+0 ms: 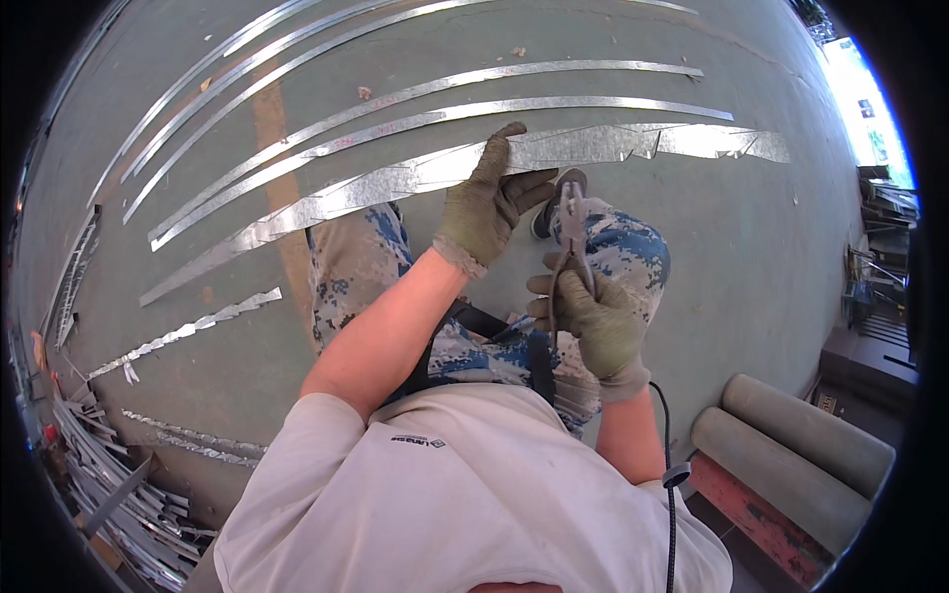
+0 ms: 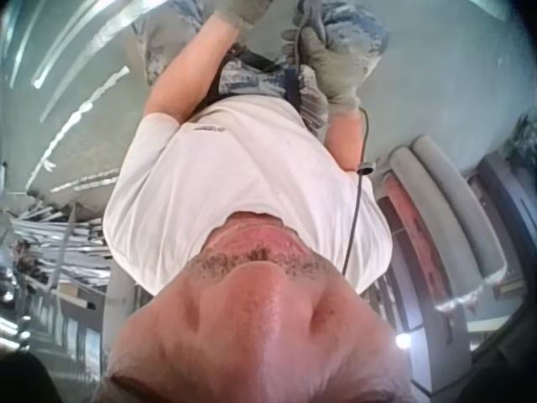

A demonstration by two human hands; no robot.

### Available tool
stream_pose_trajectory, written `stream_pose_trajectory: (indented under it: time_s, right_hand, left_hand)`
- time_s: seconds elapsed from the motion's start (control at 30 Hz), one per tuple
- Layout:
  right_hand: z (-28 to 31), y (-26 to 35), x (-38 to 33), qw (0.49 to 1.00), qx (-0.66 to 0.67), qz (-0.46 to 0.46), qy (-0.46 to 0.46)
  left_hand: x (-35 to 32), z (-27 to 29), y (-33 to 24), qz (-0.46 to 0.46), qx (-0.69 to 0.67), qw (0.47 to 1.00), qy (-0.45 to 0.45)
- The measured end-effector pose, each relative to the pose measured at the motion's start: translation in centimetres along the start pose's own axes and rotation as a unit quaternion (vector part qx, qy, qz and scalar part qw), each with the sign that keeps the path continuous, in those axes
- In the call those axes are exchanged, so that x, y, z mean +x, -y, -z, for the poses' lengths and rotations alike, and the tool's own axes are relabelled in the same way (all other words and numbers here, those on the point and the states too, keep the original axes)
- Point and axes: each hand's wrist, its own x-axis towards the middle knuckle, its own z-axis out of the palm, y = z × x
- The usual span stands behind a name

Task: The person sits on the floor and uses tin snips to cut a long metal strip into smaller segments. The person repeatedly positions the snips along the strip, cuts, and places the resulting pieces on the floor.

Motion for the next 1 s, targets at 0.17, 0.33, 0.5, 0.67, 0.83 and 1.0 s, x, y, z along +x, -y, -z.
stream_pose_trajectory:
  time_s: [0.17, 0.33, 0.5, 0.67, 0.83, 1.0]
  right_hand:
    - [-1.1, -1.2, 1.6, 0.997, -0.063, 0.022, -0.048]
    - [-0.6, -2.2, 2.5, 0.987, -0.135, 0.056, -0.064]
    - [-0.4, -2.6, 2.7, 0.955, -0.257, 0.098, -0.114]
    - [-0.1, -3.5, 3.3, 0.93, -0.309, 0.131, -0.147]
    - [-0.4, -3.2, 3.3, 0.915, -0.35, 0.125, -0.159]
    - [-1.0, -3.1, 3.4, 0.921, -0.331, 0.132, -0.157]
  left_hand:
    - [0.1, 0.6, 0.1, 0.014, -0.001, 1.0, 0.005]
    - [0.2, 0.6, 0.1, 0.014, 0.005, 1.0, -0.007]
    - [0.2, 0.9, 0.2, 0.021, 0.013, 1.0, 0.001]
    - [0.0, 0.5, 0.2, 0.015, 0.016, 1.0, -0.011]
    - [0.1, 0.9, 0.4, 0.021, 0.004, 1.0, -0.014]
    - [0.0, 0.6, 0.3, 0.017, -0.009, 1.0, -0.001]
